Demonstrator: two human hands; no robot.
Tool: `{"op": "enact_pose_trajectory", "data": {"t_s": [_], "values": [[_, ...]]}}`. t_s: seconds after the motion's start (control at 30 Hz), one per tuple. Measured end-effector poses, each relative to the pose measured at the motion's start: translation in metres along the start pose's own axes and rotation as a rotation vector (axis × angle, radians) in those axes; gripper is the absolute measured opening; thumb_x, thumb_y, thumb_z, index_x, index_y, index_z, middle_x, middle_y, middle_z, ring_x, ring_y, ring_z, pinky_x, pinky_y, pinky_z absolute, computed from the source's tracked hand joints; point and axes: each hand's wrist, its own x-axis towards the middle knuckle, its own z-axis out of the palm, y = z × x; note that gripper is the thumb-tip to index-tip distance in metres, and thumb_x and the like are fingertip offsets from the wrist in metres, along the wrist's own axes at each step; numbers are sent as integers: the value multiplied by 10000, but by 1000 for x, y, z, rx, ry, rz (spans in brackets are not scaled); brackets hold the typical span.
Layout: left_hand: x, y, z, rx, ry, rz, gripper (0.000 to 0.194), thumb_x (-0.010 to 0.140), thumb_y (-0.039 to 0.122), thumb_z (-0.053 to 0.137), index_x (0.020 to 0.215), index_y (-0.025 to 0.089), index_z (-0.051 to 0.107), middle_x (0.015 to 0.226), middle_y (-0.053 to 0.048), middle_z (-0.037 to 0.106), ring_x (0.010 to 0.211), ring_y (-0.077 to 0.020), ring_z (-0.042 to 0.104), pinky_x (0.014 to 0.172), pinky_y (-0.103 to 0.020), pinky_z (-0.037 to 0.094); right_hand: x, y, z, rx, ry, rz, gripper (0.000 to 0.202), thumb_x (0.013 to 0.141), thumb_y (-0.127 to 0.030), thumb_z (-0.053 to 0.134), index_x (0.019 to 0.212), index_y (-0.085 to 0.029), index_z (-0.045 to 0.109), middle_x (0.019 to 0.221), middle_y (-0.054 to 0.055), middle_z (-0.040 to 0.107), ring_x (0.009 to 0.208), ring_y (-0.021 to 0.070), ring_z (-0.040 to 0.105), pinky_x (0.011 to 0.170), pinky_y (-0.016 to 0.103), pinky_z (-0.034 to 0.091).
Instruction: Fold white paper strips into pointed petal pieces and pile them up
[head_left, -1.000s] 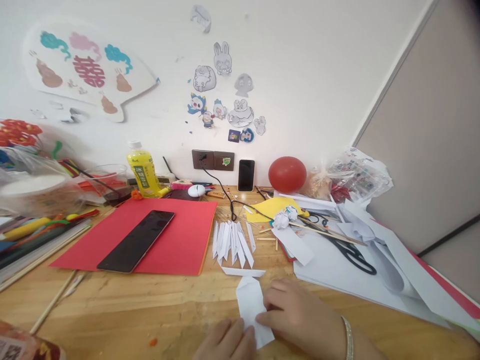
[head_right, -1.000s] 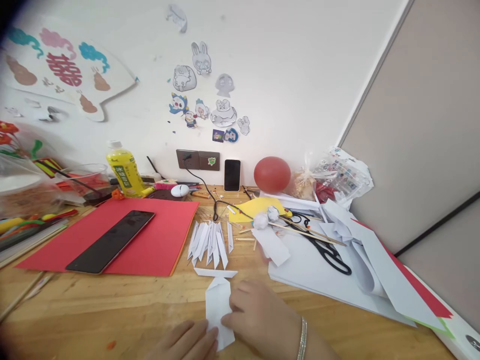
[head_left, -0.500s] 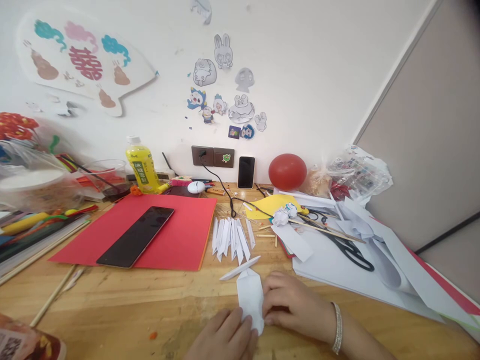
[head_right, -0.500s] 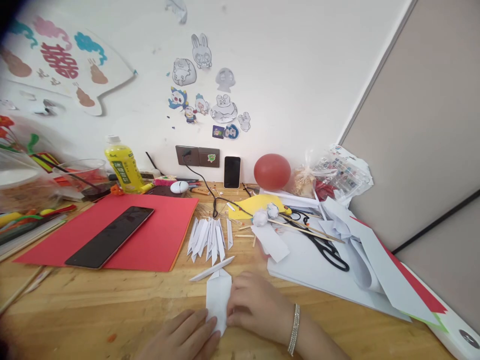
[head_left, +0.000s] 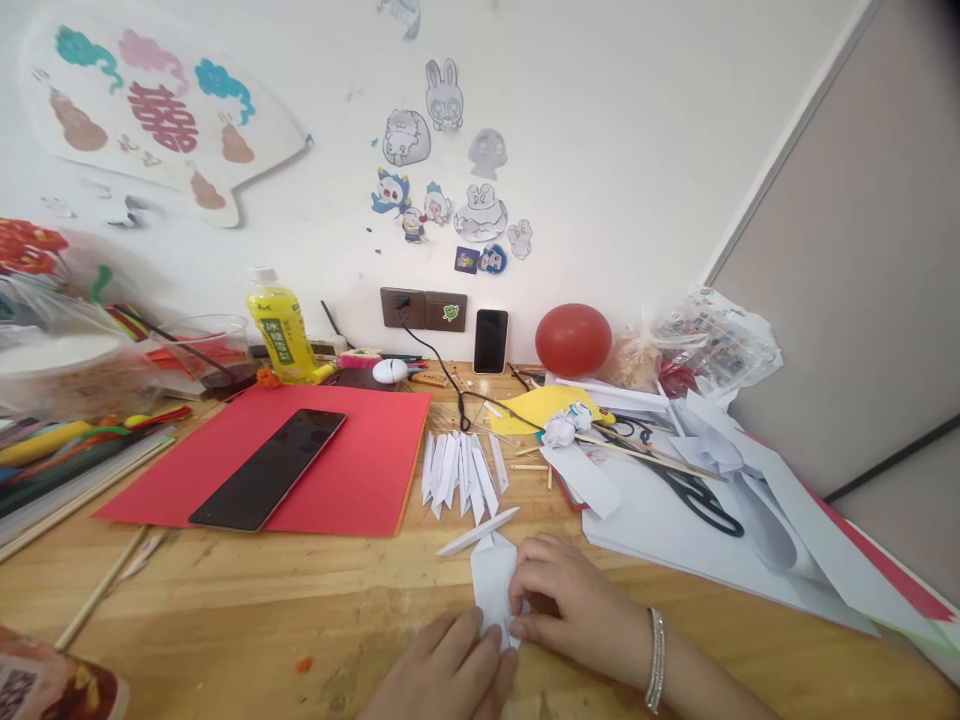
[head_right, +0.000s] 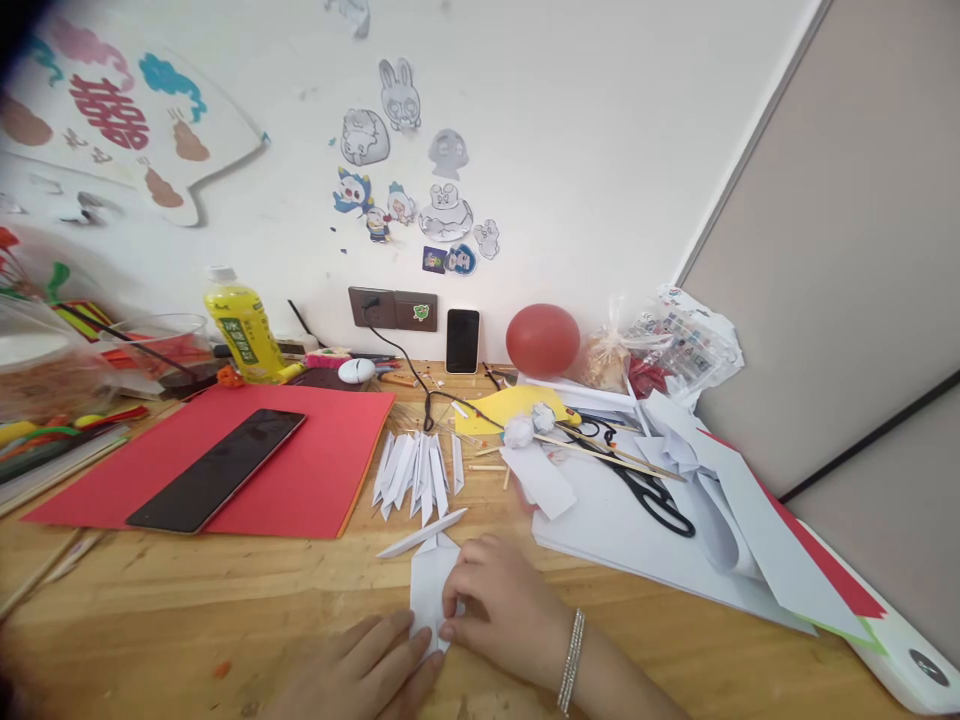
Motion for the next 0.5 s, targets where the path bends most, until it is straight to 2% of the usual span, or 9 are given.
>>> {"op": "enact_pose_trajectory", "data": {"t_s": [0.3,0.5], "values": [[1,-1,0,14,-6,7,129,912,164,498,997,202,587,836,16,631,850,-194,548,761,-292,384,-1,-4,1,18,9,65,153,710,-163,781,738,-185,633,801,-19,552,835,168,520,744,261,379],[0,-1,1,31,-56,29,114,919,197,510,996,203,594,846,2,632,863,-204,538,775,-303,378,-1,-2,3,47,28,97,149,709,-133,776,736,-193,642,818,-23,555,860,167,523,776,273,376]]}}
